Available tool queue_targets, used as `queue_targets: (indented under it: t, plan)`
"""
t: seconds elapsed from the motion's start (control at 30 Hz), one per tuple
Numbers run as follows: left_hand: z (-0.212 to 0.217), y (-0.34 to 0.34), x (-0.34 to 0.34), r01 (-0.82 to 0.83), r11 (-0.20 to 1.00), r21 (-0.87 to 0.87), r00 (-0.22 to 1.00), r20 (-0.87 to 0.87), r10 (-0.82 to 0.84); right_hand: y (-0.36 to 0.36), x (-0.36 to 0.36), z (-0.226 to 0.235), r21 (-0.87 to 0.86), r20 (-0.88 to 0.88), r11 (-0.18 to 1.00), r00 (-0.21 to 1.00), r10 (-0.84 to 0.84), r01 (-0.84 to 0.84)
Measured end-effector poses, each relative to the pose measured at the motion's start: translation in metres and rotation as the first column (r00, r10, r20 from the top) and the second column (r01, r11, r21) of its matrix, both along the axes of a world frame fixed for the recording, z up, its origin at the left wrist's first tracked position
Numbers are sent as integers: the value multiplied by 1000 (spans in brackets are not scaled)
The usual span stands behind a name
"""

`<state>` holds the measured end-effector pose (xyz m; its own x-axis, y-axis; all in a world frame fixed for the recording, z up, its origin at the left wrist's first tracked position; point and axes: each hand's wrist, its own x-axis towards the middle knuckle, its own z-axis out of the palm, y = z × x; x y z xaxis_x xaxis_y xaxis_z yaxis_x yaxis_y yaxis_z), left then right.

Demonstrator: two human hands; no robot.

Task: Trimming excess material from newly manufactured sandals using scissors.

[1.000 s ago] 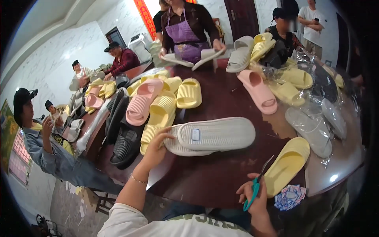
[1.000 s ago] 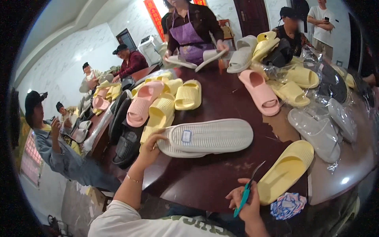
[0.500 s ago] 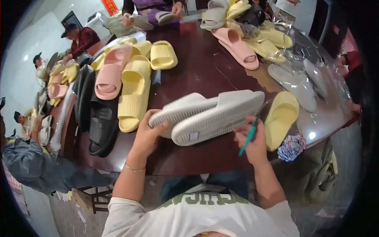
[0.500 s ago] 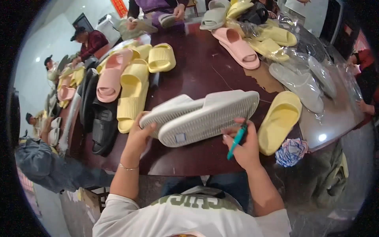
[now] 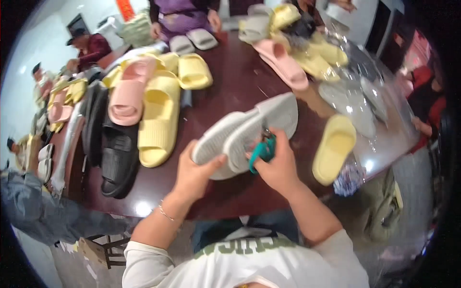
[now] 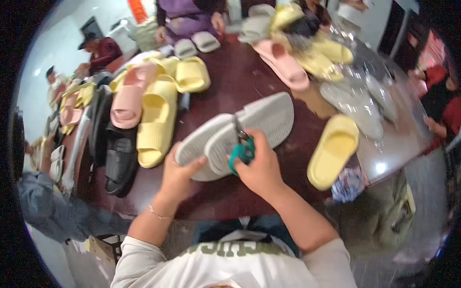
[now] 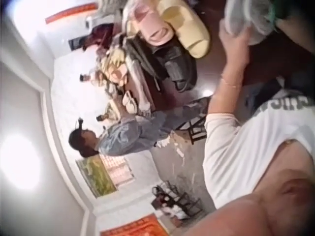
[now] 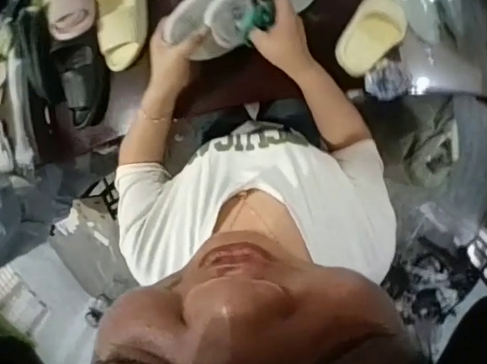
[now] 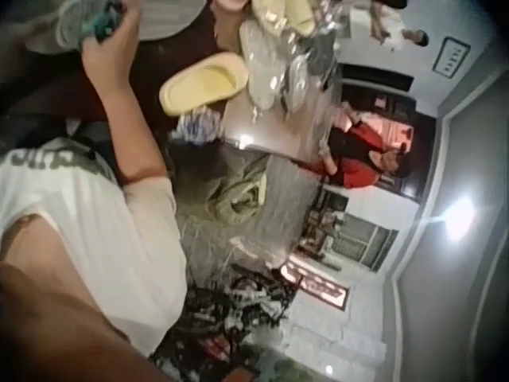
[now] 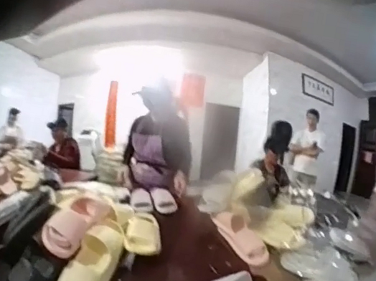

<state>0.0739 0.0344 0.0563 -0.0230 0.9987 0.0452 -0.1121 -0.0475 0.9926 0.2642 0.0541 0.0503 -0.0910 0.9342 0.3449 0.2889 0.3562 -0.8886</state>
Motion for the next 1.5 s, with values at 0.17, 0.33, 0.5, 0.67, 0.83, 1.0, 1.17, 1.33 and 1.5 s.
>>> queue_targets:
  t: [0.17, 0.33, 0.5, 0.67, 0.83, 1.0, 1.17, 1.33, 1.5]
  plan:
    - [-3, 6, 12, -103, 833, 544, 931, -242, 273, 8, -5, -7, 51, -112, 984, 980, -167, 173]
    - [-10, 1, 8, 13, 760, 649, 873, -379, 309, 8, -10, -12, -75, -255, 992, 960, -114, 98]
    - [-22, -7, 8, 53, 740, 671, 859, -409, 308, 10, -9, -6, -212, -248, 975, 962, -117, 64]
    - [-27, 4, 15, 132, 589, 797, 786, -446, 428, 15, -1, -20, -116, -174, 964, 950, -258, 241]
    - [-21, 9, 11, -256, 876, 408, 953, -46, 300, 23, -17, -13, -210, -462, 977, 878, -123, 26]
    - [-19, 10, 10, -142, 987, 72, 938, 327, 111, 9, 11, -9, -232, -687, 958, 726, -37, -171]
    - [-21, 14, 10, -87, 996, -4, 882, 465, 79, 1, 14, -4, -241, -817, 937, 574, -54, -255]
    - [-25, 14, 12, -104, 994, -46, 901, 418, 113, -18, 40, 23, -219, -611, 973, 788, -78, -74]
    - [-24, 17, 0, -166, 986, -9, 890, 429, 154, -50, 154, 35, 663, 231, 566, 585, -777, 490]
